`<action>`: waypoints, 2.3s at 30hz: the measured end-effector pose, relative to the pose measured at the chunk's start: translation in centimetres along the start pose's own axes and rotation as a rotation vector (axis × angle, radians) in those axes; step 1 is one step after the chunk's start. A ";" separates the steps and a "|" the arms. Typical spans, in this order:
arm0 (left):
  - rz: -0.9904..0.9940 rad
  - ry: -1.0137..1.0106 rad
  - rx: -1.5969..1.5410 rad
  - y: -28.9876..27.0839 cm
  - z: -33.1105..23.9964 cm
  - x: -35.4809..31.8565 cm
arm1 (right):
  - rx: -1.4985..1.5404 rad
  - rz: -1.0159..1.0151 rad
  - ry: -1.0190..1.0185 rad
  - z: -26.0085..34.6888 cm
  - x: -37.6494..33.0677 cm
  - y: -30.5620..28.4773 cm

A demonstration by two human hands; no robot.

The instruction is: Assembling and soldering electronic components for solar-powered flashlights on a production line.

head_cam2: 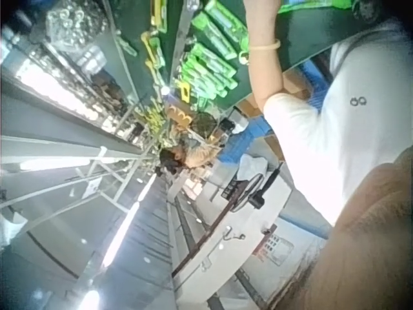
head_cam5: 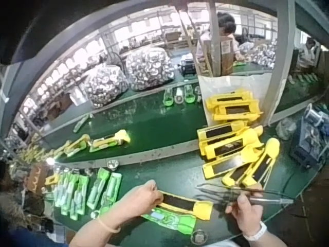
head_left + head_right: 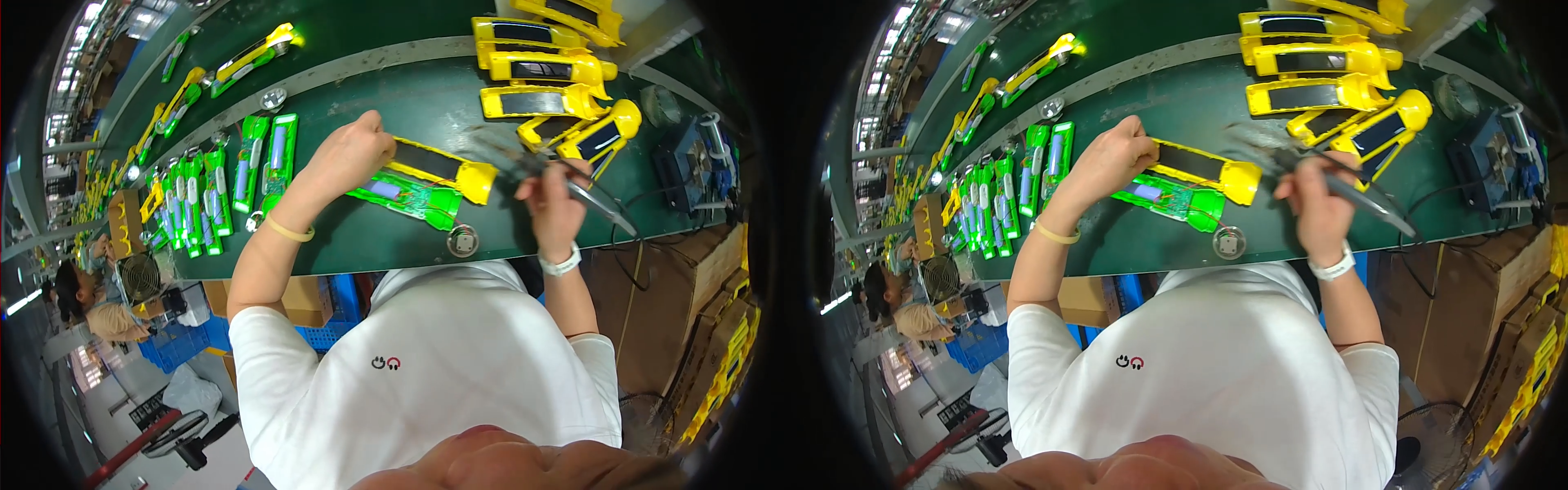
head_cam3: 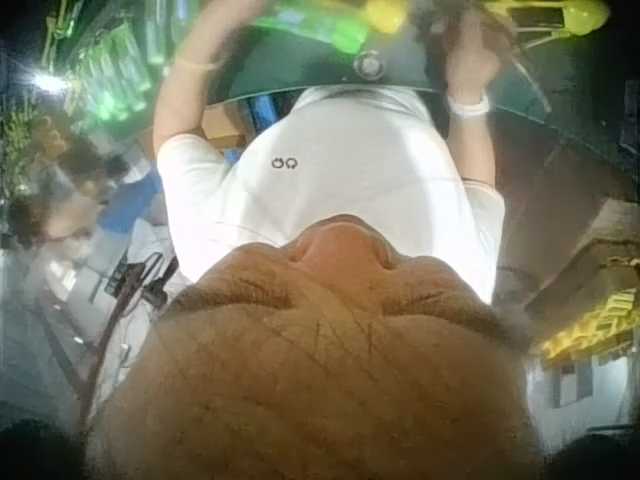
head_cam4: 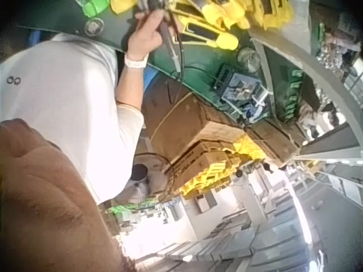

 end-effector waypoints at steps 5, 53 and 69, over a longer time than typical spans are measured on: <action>0.000 -0.017 0.004 -0.6 -0.1 -1.1 | 0.166 -0.215 -0.265 1.7 5.0 -8.5; -0.019 0.077 0.015 0.2 0.7 -1.2 | -0.195 0.380 0.035 -1.1 0.1 7.2; -0.003 0.056 0.021 0.0 0.5 -1.1 | -0.035 0.181 -0.078 0.1 0.1 2.7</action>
Point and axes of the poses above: each hand's wrist, its own x-axis towards the middle knuckle, its own y-axis out of the palm, z = x × y, the point moved 2 cm from there along x, towards the middle knuckle, and after that the axes turned 10 degrees about -x, right-handed, at the moved point
